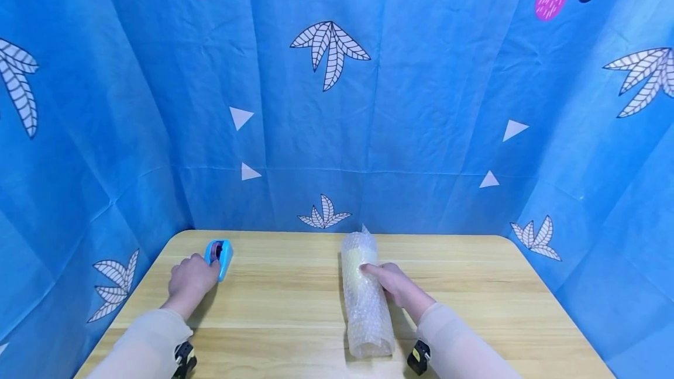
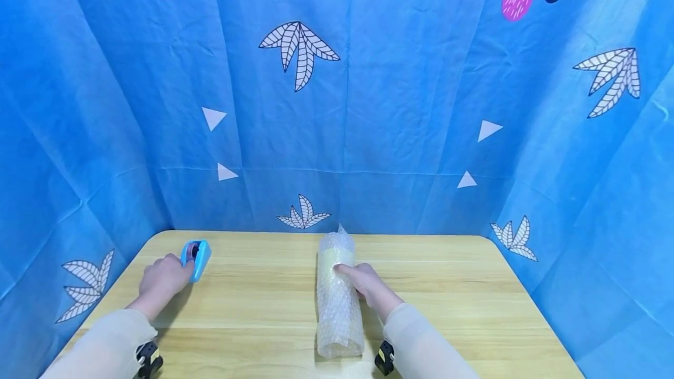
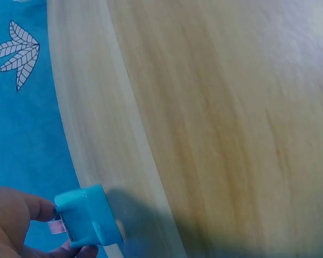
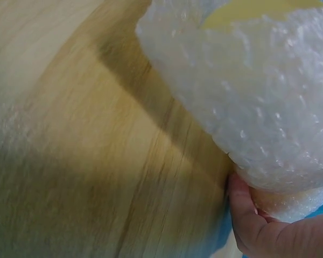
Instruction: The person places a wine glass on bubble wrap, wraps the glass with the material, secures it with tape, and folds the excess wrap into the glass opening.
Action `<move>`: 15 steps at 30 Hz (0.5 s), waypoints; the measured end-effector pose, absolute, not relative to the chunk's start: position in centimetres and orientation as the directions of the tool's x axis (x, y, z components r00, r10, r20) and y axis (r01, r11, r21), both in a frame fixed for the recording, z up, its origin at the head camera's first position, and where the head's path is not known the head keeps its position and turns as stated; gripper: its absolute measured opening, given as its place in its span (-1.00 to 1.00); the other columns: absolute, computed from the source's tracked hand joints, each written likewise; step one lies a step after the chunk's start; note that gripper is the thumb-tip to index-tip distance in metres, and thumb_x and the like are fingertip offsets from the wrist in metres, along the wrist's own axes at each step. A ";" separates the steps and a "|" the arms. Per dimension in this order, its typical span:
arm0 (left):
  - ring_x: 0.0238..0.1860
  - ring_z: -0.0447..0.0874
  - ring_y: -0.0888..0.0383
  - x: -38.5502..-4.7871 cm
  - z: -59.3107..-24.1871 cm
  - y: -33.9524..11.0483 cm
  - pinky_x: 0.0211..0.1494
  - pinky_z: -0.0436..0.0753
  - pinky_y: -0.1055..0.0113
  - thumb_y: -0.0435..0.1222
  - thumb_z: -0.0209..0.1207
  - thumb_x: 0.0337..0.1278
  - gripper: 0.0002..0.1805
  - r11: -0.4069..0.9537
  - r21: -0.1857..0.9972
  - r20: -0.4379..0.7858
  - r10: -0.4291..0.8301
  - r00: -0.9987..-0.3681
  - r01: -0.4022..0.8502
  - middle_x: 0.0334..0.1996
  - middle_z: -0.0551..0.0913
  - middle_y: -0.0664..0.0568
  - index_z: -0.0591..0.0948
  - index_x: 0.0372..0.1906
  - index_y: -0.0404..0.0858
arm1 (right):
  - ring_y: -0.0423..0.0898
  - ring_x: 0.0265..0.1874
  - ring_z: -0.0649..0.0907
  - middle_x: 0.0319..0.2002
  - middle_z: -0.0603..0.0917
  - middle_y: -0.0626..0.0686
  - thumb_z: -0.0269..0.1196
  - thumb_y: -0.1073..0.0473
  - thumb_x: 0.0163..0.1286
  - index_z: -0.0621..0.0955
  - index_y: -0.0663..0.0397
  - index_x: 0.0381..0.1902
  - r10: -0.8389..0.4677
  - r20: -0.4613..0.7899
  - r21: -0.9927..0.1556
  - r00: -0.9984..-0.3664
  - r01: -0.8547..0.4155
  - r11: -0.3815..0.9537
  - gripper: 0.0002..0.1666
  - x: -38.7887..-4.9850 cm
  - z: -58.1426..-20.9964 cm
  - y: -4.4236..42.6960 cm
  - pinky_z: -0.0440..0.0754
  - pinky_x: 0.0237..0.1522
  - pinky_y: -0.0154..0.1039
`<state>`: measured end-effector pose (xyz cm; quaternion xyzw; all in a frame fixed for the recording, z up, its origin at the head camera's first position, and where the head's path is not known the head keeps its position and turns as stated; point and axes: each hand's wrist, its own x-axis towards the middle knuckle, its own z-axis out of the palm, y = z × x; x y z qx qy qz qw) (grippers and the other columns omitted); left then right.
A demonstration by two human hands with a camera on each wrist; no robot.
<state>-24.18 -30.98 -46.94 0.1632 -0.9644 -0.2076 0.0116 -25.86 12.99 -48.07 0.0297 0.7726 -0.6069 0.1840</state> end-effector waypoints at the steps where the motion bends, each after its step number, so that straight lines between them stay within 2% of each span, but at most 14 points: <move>1: -0.18 0.47 -0.40 -24.2 -46.9 -30.9 -0.33 0.53 -0.10 -0.06 -0.08 0.39 -0.39 0.862 0.402 -0.047 -0.317 -0.947 -0.308 -0.23 0.50 -0.51 0.42 -0.07 -0.67 | -0.01 -0.26 0.67 -0.20 0.65 0.19 0.27 -0.05 0.33 0.53 0.48 -0.01 -0.177 -0.321 -0.926 -0.930 0.269 0.265 -0.38 -25.9 -48.0 13.0 0.70 -0.06 -0.07; 6: -0.13 0.45 -0.41 -24.2 -46.7 -30.8 -0.29 0.52 -0.11 -0.05 -0.06 0.38 -0.38 0.863 0.401 -0.073 -0.304 -0.950 -0.307 -0.19 0.49 -0.52 0.43 -0.04 -0.66 | 0.00 -0.24 0.67 -0.19 0.65 0.19 0.27 -0.05 0.33 0.52 0.49 0.01 -0.171 -0.322 -0.924 -0.931 0.270 0.270 -0.36 -25.9 -47.9 13.0 0.69 -0.05 -0.06; 9: -0.17 0.46 -0.36 -24.4 -46.6 -31.0 -0.28 0.52 -0.07 -0.05 -0.06 0.39 -0.43 0.857 0.415 -0.097 -0.291 -0.952 -0.305 -0.24 0.51 -0.45 0.47 -0.15 -0.60 | 0.01 -0.24 0.67 -0.19 0.65 0.20 0.27 -0.03 0.34 0.53 0.49 0.00 -0.166 -0.317 -0.925 -0.934 0.265 0.272 -0.38 -25.7 -47.9 12.9 0.70 -0.05 -0.04; 12: -0.20 0.48 -0.30 -24.8 -46.5 -31.4 -0.23 0.51 -0.04 -0.05 -0.09 0.42 -0.43 0.816 0.477 -0.137 -0.298 -0.945 -0.327 -0.26 0.53 -0.41 0.50 -0.15 -0.60 | 0.01 -0.24 0.67 -0.19 0.65 0.20 0.27 -0.03 0.33 0.53 0.49 -0.01 -0.160 -0.318 -0.925 -0.935 0.268 0.270 -0.39 -25.6 -47.9 12.9 0.70 -0.05 -0.04; 15: -0.22 0.49 -0.24 -25.2 -46.5 -31.8 -0.18 0.50 0.01 -0.07 -0.13 0.47 -0.40 0.766 0.534 -0.175 -0.313 -0.933 -0.357 -0.26 0.54 -0.38 0.50 -0.05 -0.64 | 0.01 -0.23 0.67 -0.18 0.64 0.20 0.27 -0.04 0.34 0.52 0.50 0.01 -0.165 -0.319 -0.925 -0.933 0.269 0.268 -0.38 -25.6 -47.9 12.9 0.70 -0.04 -0.04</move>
